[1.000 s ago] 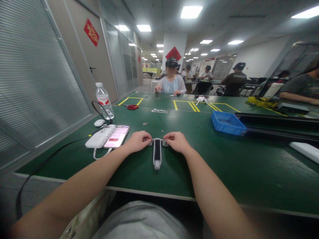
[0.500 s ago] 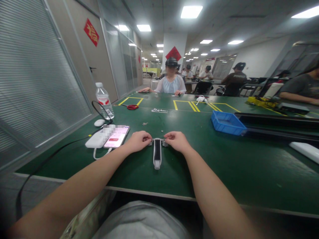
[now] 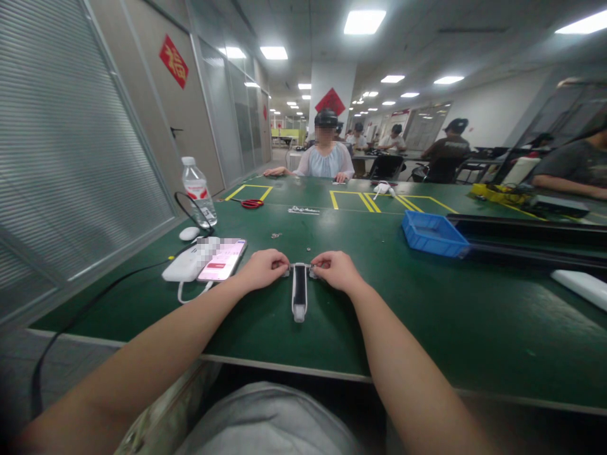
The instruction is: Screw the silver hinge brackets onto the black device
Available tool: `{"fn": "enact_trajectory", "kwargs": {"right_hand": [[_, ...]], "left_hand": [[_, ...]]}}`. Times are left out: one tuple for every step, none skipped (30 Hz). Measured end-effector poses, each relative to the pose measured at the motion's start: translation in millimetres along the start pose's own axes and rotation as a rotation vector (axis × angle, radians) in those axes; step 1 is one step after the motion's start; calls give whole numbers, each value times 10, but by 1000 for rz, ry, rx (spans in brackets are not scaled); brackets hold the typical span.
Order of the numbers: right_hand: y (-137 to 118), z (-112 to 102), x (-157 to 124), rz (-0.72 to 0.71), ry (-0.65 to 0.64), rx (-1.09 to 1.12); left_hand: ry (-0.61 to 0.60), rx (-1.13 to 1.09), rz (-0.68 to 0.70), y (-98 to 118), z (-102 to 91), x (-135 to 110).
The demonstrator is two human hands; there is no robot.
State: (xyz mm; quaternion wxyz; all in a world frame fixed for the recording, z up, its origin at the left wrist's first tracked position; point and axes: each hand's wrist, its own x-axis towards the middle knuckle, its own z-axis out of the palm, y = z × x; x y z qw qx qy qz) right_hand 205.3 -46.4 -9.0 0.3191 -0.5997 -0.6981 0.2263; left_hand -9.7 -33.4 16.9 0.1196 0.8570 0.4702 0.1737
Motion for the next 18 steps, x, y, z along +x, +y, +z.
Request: {"fn": "enact_trajectory", "kwargs": {"right_hand": [[-2, 1, -2, 2, 2, 6], [-2, 2, -3, 5, 5, 17], [-1, 5, -3, 5, 5, 31], [1, 8, -3, 2, 4, 46], [3, 10, -2, 0, 2, 59], [4, 11, -1, 0, -1, 69], [3, 11, -1, 3, -5, 75], [-1, 10, -2, 8, -8, 78], [-7, 8, -4, 13, -12, 78], [-15, 5, -7, 19, -15, 78], [-24, 1, -12, 23, -16, 77], [-34, -2, -17, 25, -17, 74], [-43, -5, -22, 27, -17, 71], [-50, -7, -28, 29, -16, 68], [-55, -9, -33, 29, -16, 65], [-57, -10, -37, 29, -16, 62], [-58, -12, -42, 28, -16, 59], [-58, -13, -46, 27, -16, 56]], "left_hand": [[0, -2, -1, -1, 0, 0], [-1, -4, -3, -1, 0, -1], [-2, -6, -4, -1, -1, -2], [-3, -8, -4, 0, -3, -3], [-3, -9, -3, 0, -4, -4], [-3, -10, -2, 1, -4, -5], [-2, -11, -1, 0, -5, -6], [-1, -12, 0, -1, -4, -5], [0, -12, 0, -2, -2, -4], [1, -11, 0, -5, 1, -3], [2, -9, 0, -8, 4, -2], [3, -8, 0, -11, 7, 0], [3, -6, 2, -14, 9, 0], [5, -5, 5, -16, 10, 0], [9, -5, 8, -17, 9, -1], [14, -5, 11, -16, 7, -4], [21, -6, 14, -15, 3, -8], [29, -8, 18, -14, -1, -12]]}}
